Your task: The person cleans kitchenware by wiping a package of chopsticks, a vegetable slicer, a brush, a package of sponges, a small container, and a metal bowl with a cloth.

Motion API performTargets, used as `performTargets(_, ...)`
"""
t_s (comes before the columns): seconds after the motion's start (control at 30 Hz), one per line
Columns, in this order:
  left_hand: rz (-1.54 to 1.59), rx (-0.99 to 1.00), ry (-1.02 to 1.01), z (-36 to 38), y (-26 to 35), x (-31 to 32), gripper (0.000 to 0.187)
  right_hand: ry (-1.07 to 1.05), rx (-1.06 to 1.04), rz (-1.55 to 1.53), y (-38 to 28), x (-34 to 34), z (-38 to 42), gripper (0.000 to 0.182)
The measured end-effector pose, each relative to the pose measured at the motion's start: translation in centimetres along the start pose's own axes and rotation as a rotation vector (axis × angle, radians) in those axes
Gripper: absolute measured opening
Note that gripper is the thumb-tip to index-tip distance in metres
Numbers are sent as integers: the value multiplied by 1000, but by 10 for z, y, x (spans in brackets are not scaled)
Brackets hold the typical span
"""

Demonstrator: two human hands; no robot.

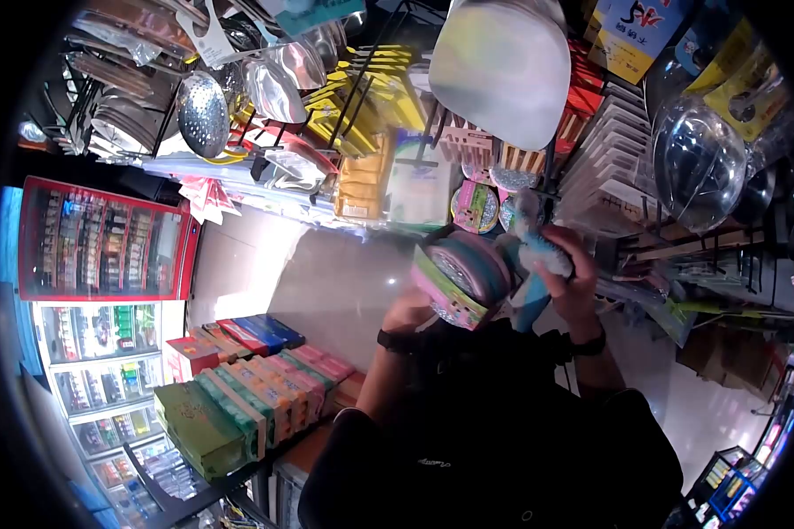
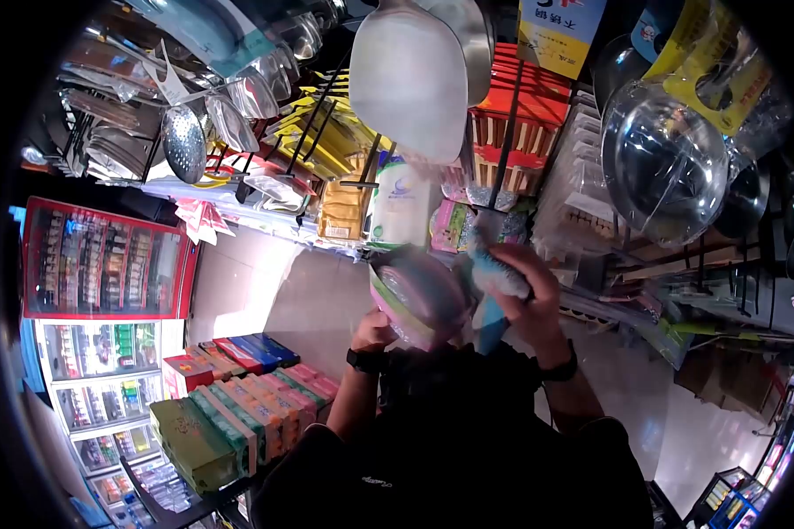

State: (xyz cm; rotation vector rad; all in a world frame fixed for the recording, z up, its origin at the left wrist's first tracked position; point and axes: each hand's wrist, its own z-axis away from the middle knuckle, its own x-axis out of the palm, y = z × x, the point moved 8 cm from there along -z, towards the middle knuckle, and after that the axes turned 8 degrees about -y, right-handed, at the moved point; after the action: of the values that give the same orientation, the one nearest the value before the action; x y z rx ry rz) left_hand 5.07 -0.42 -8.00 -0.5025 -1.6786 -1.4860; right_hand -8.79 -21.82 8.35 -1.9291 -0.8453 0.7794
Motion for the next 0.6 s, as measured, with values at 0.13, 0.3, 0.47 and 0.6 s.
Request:
performTargets(0.13,17,16,48,-5,8,35,92,-265,-225,99,-23,24,0,45)
performTargets(0.3,11,46,102,-5,23,69,89,-272,-244,127,-13,26,15,44)
performTargets(0.47,-75,89,157,-5,31,73,87,-225,-293,320,-6,29,36,39)
performTargets(0.6,-121,120,183,-2,38,48,81,-349,-262,321,4,40,41,41)
